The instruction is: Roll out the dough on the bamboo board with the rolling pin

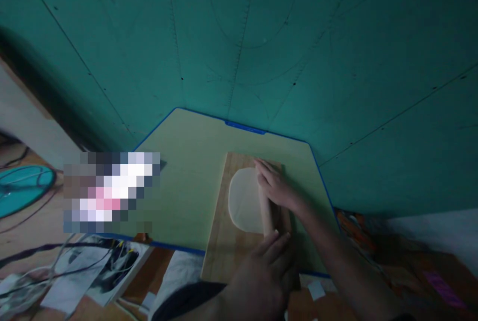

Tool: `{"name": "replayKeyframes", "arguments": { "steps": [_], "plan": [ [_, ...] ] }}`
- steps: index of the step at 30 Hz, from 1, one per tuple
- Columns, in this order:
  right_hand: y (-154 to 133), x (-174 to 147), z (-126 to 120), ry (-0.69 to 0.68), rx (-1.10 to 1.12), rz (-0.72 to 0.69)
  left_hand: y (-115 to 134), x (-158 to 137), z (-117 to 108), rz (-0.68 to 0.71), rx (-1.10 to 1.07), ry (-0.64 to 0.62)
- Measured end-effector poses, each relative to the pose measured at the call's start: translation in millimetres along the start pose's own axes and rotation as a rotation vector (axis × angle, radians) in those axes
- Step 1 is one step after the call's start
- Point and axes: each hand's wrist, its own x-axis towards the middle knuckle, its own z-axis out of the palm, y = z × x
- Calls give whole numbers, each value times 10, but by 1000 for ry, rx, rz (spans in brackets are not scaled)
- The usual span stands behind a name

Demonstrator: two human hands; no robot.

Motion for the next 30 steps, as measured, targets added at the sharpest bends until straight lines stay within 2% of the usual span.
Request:
{"name": "replayKeyframes", "arguments": {
  "steps": [3,7,9,12,15,18,22,24,27,30],
  "plan": [
    [-56,50,16,-35,-28,39,29,166,-9,22,-6,-41],
    [-257,126,57,-95,-66,69,2,14,-70,-24,-37,-54],
    [-426,167,95,-114,-76,40,-21,-152,-136,-47,-34,-69],
    [-699,235,176,-70,-86,-50,-59,-375,-233,-58,-37,-104],
    [-834,276,210,-40,-135,-153,-68,-436,-277,-61,-28,-122],
    [-699,227,129,-76,-175,-136,-30,-270,-253,-54,-38,-148],
    [-294,29,-50,-134,-229,122,40,154,-114,-9,-50,-162],
    [-170,-80,-93,-137,-256,186,59,330,-23,17,-79,-162],
    [-165,-171,-73,-179,-252,169,69,425,36,79,-189,-145],
    [-260,-157,-26,-252,-200,134,52,298,-118,110,-362,-81]
  ]
}}
